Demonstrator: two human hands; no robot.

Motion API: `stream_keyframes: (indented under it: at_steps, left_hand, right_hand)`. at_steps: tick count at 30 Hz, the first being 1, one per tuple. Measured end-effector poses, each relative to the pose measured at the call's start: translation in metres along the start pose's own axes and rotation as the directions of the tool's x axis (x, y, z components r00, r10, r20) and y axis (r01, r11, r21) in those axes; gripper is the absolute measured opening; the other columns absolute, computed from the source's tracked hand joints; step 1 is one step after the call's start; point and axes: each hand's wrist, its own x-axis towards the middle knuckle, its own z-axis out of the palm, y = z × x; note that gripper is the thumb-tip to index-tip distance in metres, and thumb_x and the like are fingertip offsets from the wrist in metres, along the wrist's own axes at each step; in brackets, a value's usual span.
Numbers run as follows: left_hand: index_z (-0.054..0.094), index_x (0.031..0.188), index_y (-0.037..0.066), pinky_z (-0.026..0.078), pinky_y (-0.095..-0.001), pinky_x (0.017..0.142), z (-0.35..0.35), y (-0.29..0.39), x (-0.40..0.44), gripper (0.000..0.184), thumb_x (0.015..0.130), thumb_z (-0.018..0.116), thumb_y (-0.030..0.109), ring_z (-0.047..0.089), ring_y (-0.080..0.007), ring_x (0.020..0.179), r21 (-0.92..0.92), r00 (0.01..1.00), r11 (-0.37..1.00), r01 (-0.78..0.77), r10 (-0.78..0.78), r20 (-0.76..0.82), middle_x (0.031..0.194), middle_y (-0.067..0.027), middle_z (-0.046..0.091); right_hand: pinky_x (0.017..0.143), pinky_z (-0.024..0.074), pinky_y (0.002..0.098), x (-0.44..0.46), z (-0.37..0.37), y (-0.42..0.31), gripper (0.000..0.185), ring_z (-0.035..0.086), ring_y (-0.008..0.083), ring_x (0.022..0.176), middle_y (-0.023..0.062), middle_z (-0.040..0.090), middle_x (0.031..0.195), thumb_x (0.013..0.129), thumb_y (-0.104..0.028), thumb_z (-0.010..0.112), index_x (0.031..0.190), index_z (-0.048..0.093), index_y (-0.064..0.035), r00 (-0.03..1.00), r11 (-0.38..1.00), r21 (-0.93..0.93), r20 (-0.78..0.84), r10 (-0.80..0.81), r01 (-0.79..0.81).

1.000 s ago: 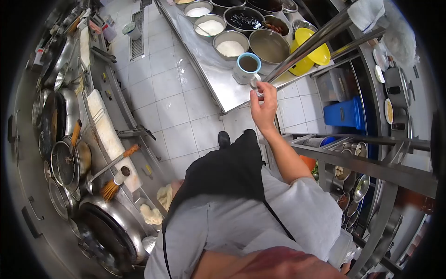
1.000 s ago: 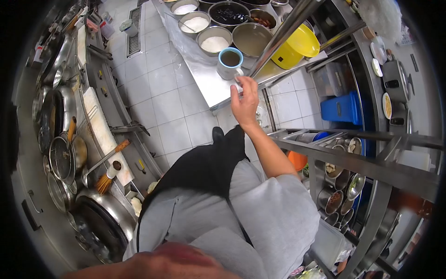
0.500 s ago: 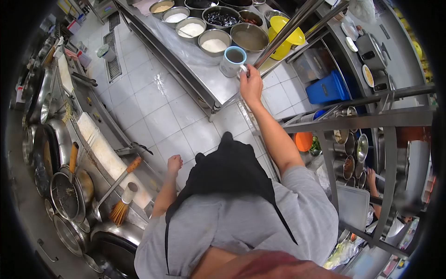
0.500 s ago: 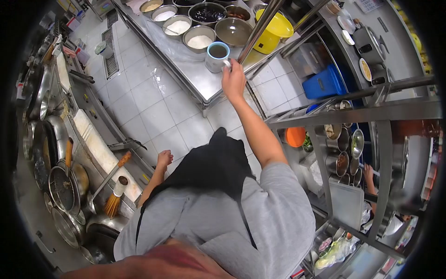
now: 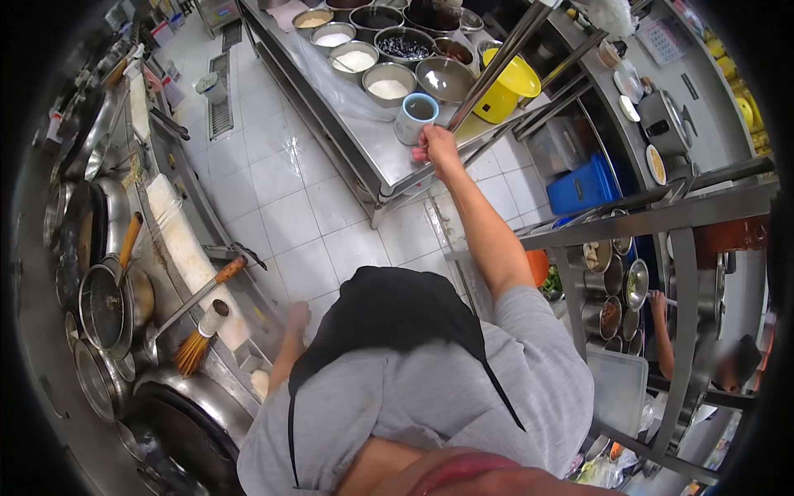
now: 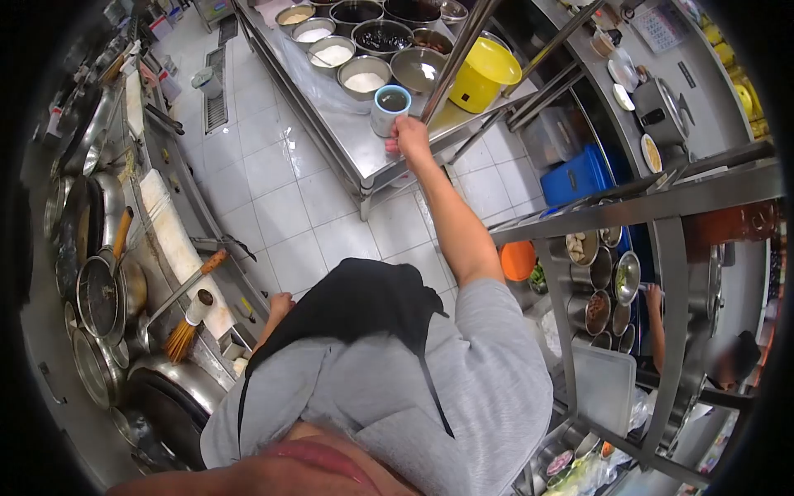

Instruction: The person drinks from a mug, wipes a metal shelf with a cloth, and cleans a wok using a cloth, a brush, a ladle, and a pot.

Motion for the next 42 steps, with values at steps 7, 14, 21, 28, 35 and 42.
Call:
stream_keyframes:
  at_steps: [7,14,21,28,35,42]
  left_hand:
    - [0.061,0.076,0.005,0.043,-0.0299,0.044,0.023,0.051,-0.056,0.020,0.086,0.050,0.018,0.052,-0.0141,0.049,0.020,0.999,1.000,0.006,-0.005,-0.041,0.061,-0.0035,0.056]
    - [0.068,0.096,-0.002,0.047,-0.0318,0.050,0.032,0.044,-0.021,0.026,0.081,0.056,0.016,0.060,-0.0158,0.056,0.027,0.997,0.997,0.077,-0.077,0.010,0.066,-0.0060,0.062]
    - [0.061,0.074,0.008,0.046,-0.0344,0.046,0.028,0.106,-0.005,0.018,0.086,0.047,0.009,0.058,-0.0177,0.052,0.307,0.985,0.949,-0.070,0.017,0.174,0.060,-0.0048,0.057]
    - [0.060,0.077,0.008,0.044,-0.0334,0.044,0.038,0.120,0.036,0.018,0.088,0.046,0.010,0.054,-0.0173,0.049,0.081,0.967,0.997,0.006,-0.027,0.252,0.064,-0.0070,0.058]
    - [0.066,0.089,0.004,0.051,-0.0383,0.068,0.047,0.145,0.041,0.017,0.082,0.052,0.011,0.065,-0.0262,0.078,0.716,0.861,0.484,-0.502,0.200,0.468,0.082,-0.0133,0.066]
    - [0.068,0.095,0.002,0.052,-0.0357,0.073,0.038,0.128,0.052,0.021,0.080,0.057,0.013,0.066,-0.0238,0.085,0.636,0.819,0.521,-0.569,0.430,0.381,0.091,-0.0147,0.069]
  right_hand:
    - [0.052,0.0544,0.0287,-0.038,-0.017,-0.006,0.031,0.060,0.0169,0.057,0.0040,0.055,0.073,0.098,-0.031,0.051,0.082,0.054,-0.0049,0.991,0.995,-0.004,0.090,-0.097,0.098]
    - [0.050,0.0536,0.0264,-0.141,-0.047,-0.100,0.031,0.063,0.0152,0.058,0.0029,0.055,0.070,0.096,-0.031,0.054,0.079,0.056,-0.0050,0.969,0.995,-0.050,0.236,-0.071,0.085]
    - [0.047,0.0489,0.0229,-0.263,-0.084,-0.199,0.028,0.058,0.0091,0.054,0.0009,0.055,0.066,0.094,-0.025,0.055,0.077,0.057,-0.0021,0.971,0.980,-0.172,0.232,-0.056,0.098]
    - [0.044,0.0394,0.0211,-0.355,-0.106,-0.254,0.029,0.054,0.0046,0.051,-0.0001,0.054,0.061,0.094,-0.020,0.058,0.071,0.056,-0.0020,0.970,0.936,-0.273,0.157,-0.184,0.222]
    - [0.053,0.0425,0.0260,-0.405,-0.126,-0.277,0.014,0.058,0.0159,0.058,0.0114,0.062,0.072,0.079,-0.008,0.057,0.077,0.059,0.0061,0.880,0.717,-0.516,0.204,-0.429,0.469]
    - [0.048,0.0368,0.0273,-0.426,-0.129,-0.283,0.023,0.050,0.0172,0.051,0.0110,0.055,0.064,0.069,-0.016,0.061,0.071,0.057,0.0059,0.829,0.663,-0.514,0.209,-0.519,0.544]
